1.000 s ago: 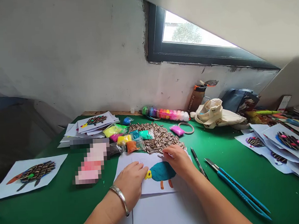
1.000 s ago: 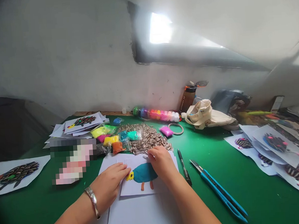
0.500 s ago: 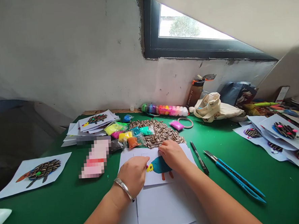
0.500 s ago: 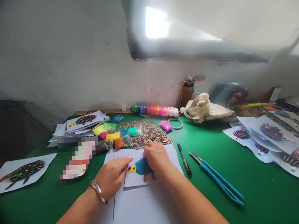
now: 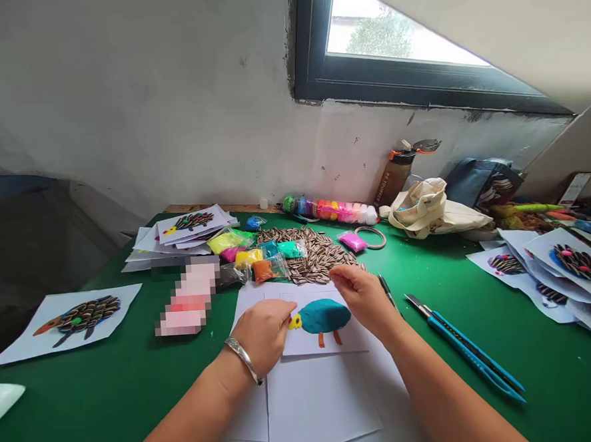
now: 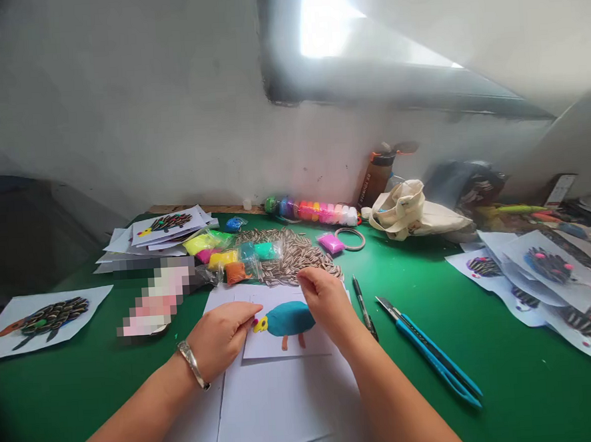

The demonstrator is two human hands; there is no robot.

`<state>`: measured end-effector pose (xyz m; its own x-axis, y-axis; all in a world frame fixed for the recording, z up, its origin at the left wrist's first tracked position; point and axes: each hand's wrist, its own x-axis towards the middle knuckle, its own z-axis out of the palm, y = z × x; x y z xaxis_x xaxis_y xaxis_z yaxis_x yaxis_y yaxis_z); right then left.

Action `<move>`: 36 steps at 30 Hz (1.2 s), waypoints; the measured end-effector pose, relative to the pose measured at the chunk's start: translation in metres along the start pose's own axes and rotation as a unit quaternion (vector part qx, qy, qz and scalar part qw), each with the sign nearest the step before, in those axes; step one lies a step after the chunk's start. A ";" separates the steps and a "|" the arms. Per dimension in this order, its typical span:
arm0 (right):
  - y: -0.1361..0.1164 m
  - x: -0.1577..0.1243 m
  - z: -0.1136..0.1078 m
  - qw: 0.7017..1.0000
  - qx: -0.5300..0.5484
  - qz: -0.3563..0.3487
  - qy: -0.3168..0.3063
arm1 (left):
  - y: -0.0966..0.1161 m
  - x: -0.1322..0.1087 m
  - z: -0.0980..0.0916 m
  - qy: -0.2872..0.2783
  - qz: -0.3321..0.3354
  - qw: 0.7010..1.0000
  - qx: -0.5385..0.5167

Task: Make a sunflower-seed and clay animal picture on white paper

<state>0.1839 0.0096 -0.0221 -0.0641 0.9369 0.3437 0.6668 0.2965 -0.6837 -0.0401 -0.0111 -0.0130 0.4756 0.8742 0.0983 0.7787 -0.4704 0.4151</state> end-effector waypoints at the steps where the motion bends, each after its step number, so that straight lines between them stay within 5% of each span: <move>1: -0.002 -0.002 0.002 1.000 0.026 0.001 -0.013 | 0.000 0.000 0.000 -0.001 0.000 1.000 0.001; 9: -0.029 -0.017 0.021 0.967 0.134 0.076 -0.201 | 0.003 0.002 -0.004 -0.029 0.018 0.999 0.000; 36: -0.040 -0.013 0.030 0.982 -0.059 0.030 -0.178 | 0.000 0.000 0.013 0.003 0.081 0.994 0.071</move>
<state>0.1362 -0.0092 -0.0186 -0.2628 0.9639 0.0435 0.7572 0.2340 -0.6098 -0.0351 -0.0126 -0.0251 0.5966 0.7865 0.1596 0.7425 -0.6164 0.2621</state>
